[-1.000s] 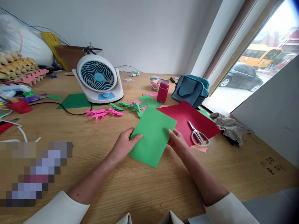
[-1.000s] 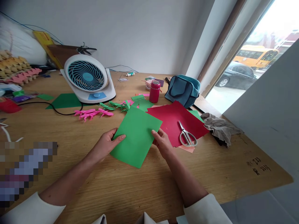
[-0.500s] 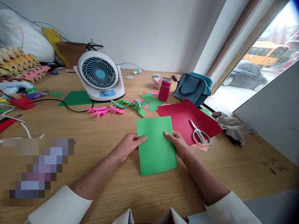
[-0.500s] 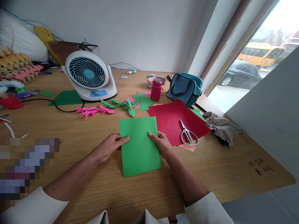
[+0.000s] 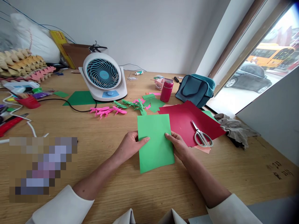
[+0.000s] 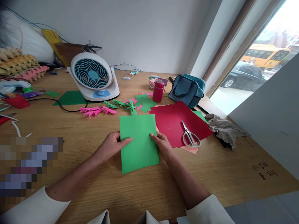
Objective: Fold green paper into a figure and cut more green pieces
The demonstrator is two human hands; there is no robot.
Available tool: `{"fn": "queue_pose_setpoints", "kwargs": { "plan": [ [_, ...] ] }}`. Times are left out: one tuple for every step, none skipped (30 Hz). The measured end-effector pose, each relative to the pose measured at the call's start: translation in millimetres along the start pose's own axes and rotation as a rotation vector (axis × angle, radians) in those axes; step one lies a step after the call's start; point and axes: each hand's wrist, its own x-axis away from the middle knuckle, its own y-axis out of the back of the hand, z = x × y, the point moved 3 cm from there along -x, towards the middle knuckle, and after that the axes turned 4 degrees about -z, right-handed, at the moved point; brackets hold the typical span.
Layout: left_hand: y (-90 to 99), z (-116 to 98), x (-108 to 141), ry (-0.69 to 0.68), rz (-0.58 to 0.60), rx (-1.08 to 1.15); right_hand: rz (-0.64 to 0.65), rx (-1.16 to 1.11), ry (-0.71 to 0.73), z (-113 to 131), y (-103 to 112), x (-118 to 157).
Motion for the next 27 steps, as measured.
{"fn": "queue_pose_setpoints", "kwargs": {
  "plan": [
    [-1.3, 1.4, -0.5, -0.004, 0.043, 0.004, -0.014, -0.001, 0.037, 1.9, 0.8, 0.4],
    [-2.3, 2.5, -0.9, -0.009, 0.079, 0.0, -0.024, 0.001, 0.073, 4.0, 1.7, 0.9],
    [-2.7, 3.1, -1.1, -0.016, 0.103, -0.009, -0.032, 0.006, 0.109, 6.1, 2.7, 1.4],
    [-2.5, 2.5, -0.9, -0.029, 0.11, -0.022, -0.033, 0.015, 0.141, 8.2, 3.7, 1.8],
    [-1.3, 0.4, -0.3, -0.054, 0.096, -0.037, -0.03, 0.021, 0.174, 10.5, 4.7, 1.9],
    [1.0, -3.5, 0.6, -0.099, 0.059, -0.062, -0.024, 0.023, 0.212, 12.8, 5.8, 1.6],
    [4.4, -9.2, 2.1, -0.167, -0.002, -0.104, -0.015, 0.019, 0.249, 15.1, 7.0, 0.8],
    [8.6, -16.5, 4.3, -0.255, -0.079, -0.159, -0.003, 0.011, 0.273, 16.9, 8.1, -0.6],
    [12.8, -24.6, 7.1, -0.359, -0.159, -0.229, 0.004, 0.003, 0.273, 18.0, 9.2, -2.6],
    [16.4, -32.5, 10.2, -0.464, -0.225, -0.299, 0.008, 0.0, 0.246, 18.0, 10.2, -4.9],
    [19.2, -39.1, 13.0, -0.553, -0.269, -0.355, 0.013, 0.004, 0.196, 17.2, 10.8, -7.1],
    [21.0, -43.8, 15.0, -0.612, -0.284, -0.4, 0.027, 0.011, 0.128, 15.6, 10.4, -8.9],
    [22.3, -46.5, 16.0, -0.65, -0.293, -0.431, 0.051, 0.018, 0.056, 13.6, 9.0, -9.7],
    [23.0, -47.2, 16.2, -0.669, -0.295, -0.453, 0.086, 0.023, -0.008, 11.5, 6.5, -9.5],
    [23.2, -46.5, 15.6, -0.679, -0.296, -0.474, 0.13, 0.025, -0.063, 9.5, 3.1, -8.3],
    [23.0, -44.7, 14.7, -0.687, -0.299, -0.494, 0.18, 0.024, -0.107, 7.5, -1.0, -6.3],
    [22.3, -42.3, 13.6, -0.696, -0.299, -0.517, 0.222, 0.017, -0.138, 5.6, -5.0, -3.8],
    [21.4, -39.7, 12.5, -0.705, -0.295, -0.541, 0.246, 0.008, -0.158, 3.9, -8.3, -1.2],
    [20.5, -37.3, 11.5, -0.71, -0.292, -0.567, 0.251, -0.002, -0.163, 2.4, -10.8, 1.0],
    [19.6, -35.3, 10.7, -0.71, -0.289, -0.591, 0.237, -0.01, -0.156, 1.2, -12.1, 2.6],
    [19.1, -33.9, 10.1, -0.703, -0.291, -0.606, 0.209, -0.013, -0.14, 0.2, -12.4, 3.7],
    [18.8, -32.8, 9.5, -0.688, -0.294, -0.61, 0.175, -0.009, -0.12, -0.6, -11.8, 4.1],
    [18.7, -32.1, 8.7, -0.67, -0.301, -0.603, 0.139, 0.001, -0.096, -1.3, -10.7, 3.9],
    [18.9, -31.4, 7.7, -0.648, -0.311, -0.581, 0.108, 0.01, -0.069, -1.7, -9.4, 3.3],
    [19.5, -30.3, 6.3, -0.62, -0.328, -0.539, 0.084, 0.015, -0.043, -1.8, -8.1, 2.4],
    [20.4, -28.6, 4.4, -0.584, -0.343, -0.476, 0.064, 0.015, -0.016, -1.8, -6.9, 1.3],
    [21.3, -26.0, 1.9, -0.539, -0.35, -0.394, 0.047, 0.012, 0.01, -1.6, -5.9, 0.2]
  ]
}}
